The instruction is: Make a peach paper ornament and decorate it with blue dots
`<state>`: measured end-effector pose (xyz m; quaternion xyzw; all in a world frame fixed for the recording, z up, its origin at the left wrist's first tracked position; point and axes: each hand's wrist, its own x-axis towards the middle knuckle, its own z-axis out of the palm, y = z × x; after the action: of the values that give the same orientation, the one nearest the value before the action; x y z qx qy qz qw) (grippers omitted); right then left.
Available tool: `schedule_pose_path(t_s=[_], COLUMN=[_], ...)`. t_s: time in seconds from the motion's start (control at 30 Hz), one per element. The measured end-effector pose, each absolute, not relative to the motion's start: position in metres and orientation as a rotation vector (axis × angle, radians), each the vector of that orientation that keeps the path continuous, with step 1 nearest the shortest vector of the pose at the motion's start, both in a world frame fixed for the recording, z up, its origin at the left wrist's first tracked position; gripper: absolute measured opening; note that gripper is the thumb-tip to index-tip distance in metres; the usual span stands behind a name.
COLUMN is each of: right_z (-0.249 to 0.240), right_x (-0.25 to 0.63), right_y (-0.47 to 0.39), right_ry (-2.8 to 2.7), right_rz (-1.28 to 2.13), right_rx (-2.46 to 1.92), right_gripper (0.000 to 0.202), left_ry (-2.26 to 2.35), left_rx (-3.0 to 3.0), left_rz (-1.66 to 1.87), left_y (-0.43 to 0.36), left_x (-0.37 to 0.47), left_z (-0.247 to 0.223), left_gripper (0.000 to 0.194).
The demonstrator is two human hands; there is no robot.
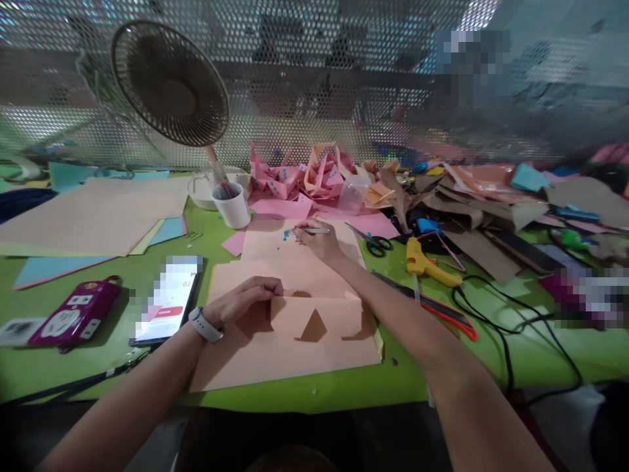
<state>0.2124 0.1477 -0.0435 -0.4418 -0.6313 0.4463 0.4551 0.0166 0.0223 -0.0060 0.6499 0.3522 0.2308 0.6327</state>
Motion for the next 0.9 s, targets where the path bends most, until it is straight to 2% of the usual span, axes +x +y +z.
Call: schedule_pose_path(t_s=[0.57,0.9], right_z=[-0.053,-0.055], right_x=[0.214,0.211], right_y=[0.152,0.153], right_ry=[-1.802,-1.716], right_rz=[0.898,0.974], right_rx=[-1.110,-1.060], right_gripper=[0.024,0.021], left_ry=[0.777,0.781], left_rx=[1.505,1.511], left_rz=[0.521,0.535], left_y=[0.024,0.023], left_x=[0.015,0.016], left_z=[-0.009,-0.009], left_gripper=[0.018,0.018])
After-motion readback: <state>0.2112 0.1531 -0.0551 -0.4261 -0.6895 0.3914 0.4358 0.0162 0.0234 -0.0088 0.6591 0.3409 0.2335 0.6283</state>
